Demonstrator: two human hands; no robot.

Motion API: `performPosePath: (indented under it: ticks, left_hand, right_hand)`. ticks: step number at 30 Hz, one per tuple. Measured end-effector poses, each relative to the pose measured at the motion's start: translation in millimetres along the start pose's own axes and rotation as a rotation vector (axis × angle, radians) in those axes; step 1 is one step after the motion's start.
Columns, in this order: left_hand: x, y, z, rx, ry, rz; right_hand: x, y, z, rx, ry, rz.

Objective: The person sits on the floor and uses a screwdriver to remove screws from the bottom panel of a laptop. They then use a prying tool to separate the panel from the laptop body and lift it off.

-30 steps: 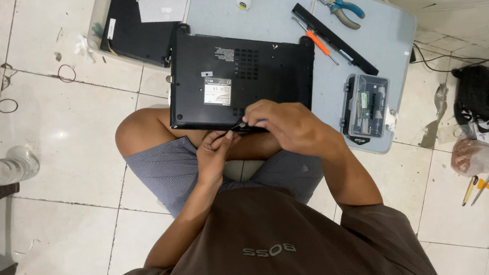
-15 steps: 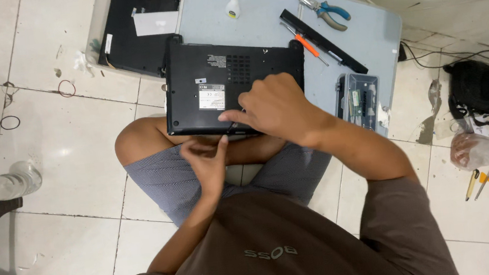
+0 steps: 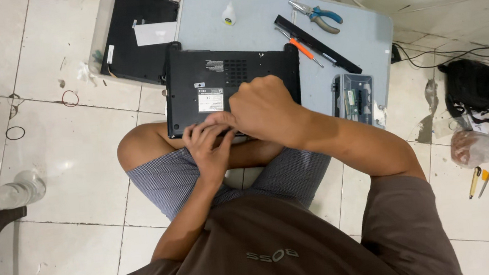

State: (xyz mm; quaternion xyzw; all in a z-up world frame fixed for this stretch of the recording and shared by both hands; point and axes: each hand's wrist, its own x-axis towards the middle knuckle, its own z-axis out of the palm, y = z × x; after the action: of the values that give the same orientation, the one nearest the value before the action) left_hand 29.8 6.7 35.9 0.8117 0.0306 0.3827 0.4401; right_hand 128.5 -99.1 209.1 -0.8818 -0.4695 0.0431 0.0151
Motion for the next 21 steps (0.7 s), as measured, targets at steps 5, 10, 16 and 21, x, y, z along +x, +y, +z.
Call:
performPosePath:
  ticks: [5, 10, 16, 21]
  left_hand:
    - [2, -1, -3, -0.075, -0.019, 0.027]
    - [-2, -7, -2, -0.106, -0.114, 0.017]
    - [-2, -7, -3, -0.187, -0.068, 0.074]
    - [-4, -3, -5, -0.14, -0.082, 0.086]
  right_hand:
    - [-4, 12, -6, 0.095, -0.054, -0.25]
    - [-1, 11, 28, -0.123, 0.11, -0.262]
    - [-11, -8, -2, 0.003, -0.066, -0.259]
    - [-13, -2, 18, -0.066, 0.061, -0.271]
